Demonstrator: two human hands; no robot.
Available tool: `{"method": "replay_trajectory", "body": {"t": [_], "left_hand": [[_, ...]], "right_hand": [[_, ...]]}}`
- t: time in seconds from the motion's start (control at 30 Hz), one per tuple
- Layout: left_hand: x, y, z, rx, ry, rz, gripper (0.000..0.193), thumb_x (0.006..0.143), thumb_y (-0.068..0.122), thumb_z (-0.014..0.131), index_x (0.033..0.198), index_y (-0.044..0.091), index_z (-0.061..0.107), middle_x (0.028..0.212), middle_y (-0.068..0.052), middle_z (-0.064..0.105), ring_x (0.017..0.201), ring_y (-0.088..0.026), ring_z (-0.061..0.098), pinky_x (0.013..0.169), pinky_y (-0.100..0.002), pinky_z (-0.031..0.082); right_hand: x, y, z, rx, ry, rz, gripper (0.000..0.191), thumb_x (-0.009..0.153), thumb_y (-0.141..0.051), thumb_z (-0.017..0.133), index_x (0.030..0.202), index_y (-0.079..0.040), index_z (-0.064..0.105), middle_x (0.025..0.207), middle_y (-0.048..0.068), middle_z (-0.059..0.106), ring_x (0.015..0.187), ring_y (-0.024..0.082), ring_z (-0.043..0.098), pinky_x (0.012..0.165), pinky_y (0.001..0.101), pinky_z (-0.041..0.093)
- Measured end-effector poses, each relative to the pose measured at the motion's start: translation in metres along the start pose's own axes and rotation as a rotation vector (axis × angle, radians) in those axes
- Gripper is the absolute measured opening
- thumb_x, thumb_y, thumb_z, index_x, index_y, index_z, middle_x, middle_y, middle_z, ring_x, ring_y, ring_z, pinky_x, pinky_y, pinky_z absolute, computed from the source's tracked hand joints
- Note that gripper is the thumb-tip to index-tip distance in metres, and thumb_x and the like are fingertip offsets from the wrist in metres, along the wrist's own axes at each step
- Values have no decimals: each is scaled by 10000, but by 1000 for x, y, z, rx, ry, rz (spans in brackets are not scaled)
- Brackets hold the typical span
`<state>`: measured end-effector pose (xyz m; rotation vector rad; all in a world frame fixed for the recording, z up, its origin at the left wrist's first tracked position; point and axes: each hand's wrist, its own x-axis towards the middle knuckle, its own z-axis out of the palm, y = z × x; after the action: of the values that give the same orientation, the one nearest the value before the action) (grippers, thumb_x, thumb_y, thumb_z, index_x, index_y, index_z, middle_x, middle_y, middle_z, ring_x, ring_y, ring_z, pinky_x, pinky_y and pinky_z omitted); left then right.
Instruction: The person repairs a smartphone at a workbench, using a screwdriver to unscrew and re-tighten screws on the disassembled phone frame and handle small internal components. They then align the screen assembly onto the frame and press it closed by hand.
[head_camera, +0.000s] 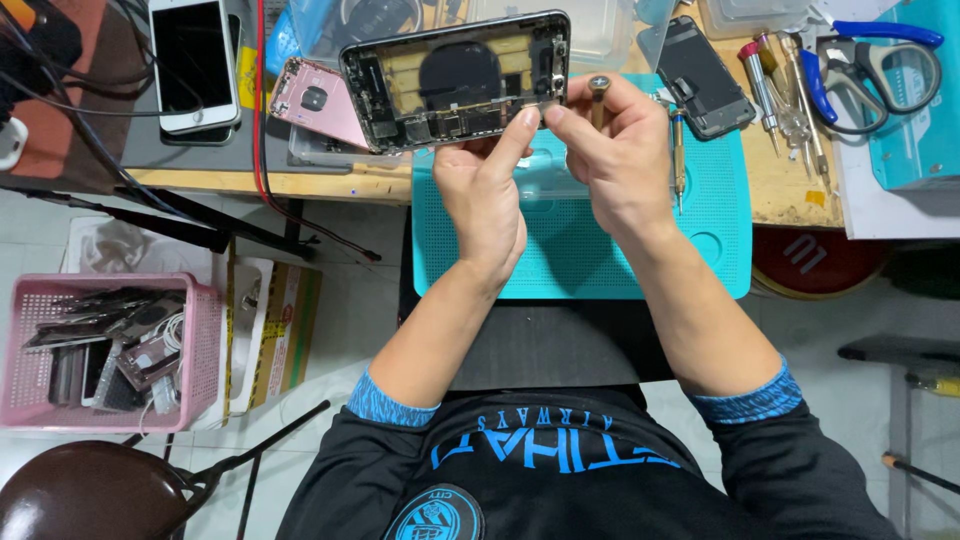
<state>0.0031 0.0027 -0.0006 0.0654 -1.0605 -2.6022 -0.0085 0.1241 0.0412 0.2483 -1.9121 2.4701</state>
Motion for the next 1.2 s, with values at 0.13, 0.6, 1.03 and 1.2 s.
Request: {"method": "replay_trajectory", "body": {"t": [0.13,0.6,1.03,1.2], "left_hand": [[-3,3,-4,-10,-203,-18,341,999,136,819,1258,-31,673,1184,-89,695,1136,-161,632,1029,-322,509],[27,49,-13,282,-668,-324,502,979,201,774,1383,-15,568,1134,-64,720,960,-106,631,841,-276,522],[14,36,2,445,-493,-244,210,907,134,796,1059,-5,753,926,-34,767,809,-91,703,729,-272,586],[14,35,-1,480,-434,-171,217,906,134,791,1073,0,758,942,-35,779,826,-92,716,753,-267,594]], "right_hand": [[4,1,-10,16,53,-13,116,979,1,724,1087,3,683,766,-47,603,564,18,440,488,212,296],[15,-40,-71,-241,-176,-9,158,983,41,726,1141,58,725,802,-15,633,628,27,511,555,196,350],[7,-28,-61,-260,-199,8,123,994,2,765,1108,30,727,811,-15,644,636,24,514,541,190,352],[5,-21,-58,-123,-175,33,109,1013,17,746,1117,44,737,783,-1,617,580,36,481,518,205,330]]}}
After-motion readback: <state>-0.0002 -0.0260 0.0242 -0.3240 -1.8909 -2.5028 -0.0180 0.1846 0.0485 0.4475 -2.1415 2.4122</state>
